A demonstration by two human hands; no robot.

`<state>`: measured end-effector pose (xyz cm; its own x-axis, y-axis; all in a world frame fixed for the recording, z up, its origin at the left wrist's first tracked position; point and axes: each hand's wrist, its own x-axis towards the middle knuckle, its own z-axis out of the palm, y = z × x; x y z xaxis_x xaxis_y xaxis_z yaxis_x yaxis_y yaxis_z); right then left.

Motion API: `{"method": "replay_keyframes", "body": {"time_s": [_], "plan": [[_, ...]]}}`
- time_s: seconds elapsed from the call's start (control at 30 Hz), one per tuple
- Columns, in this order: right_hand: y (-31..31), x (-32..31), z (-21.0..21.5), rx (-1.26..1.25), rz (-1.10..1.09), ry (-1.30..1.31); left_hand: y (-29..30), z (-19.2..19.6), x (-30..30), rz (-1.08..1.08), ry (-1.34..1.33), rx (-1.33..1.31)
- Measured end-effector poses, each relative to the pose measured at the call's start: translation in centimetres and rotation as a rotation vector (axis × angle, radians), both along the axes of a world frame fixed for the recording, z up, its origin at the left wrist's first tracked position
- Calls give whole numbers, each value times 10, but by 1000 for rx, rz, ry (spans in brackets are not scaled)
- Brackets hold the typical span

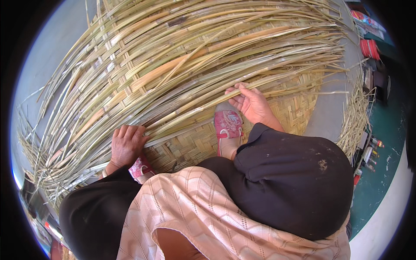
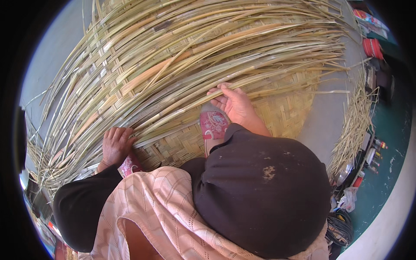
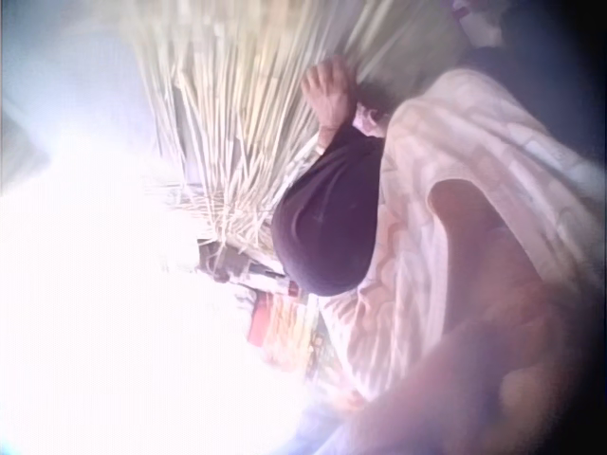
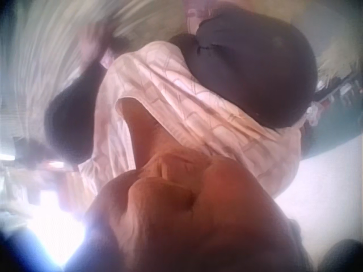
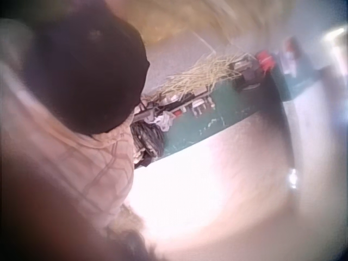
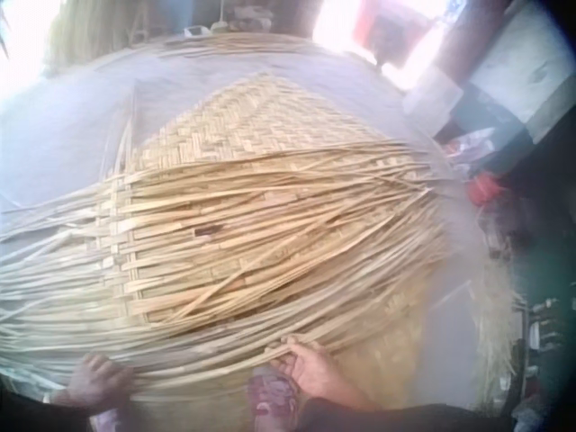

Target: The person weaves a large flat mat using dried palm fronds, interlacing strips by hand to form a tight pattern. They periodically lift and reposition the mat to continue weaving along its length.

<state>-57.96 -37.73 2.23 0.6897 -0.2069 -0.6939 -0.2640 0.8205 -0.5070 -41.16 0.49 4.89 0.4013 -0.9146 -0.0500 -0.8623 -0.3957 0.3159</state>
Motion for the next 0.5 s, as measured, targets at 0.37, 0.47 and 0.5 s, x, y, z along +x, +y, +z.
{"method": "replay_keyframes", "body": {"time_s": [0.37,0.47,0.5], "plan": [[6,-4,28,-160,-5,238,-16,-2,-5,-195,90,-63],[7,-4,25,-76,-43,165,-17,-5,-4,-130,174,-111],[7,-4,22,-19,-53,103,-15,-4,-4,-56,272,-108]]}}
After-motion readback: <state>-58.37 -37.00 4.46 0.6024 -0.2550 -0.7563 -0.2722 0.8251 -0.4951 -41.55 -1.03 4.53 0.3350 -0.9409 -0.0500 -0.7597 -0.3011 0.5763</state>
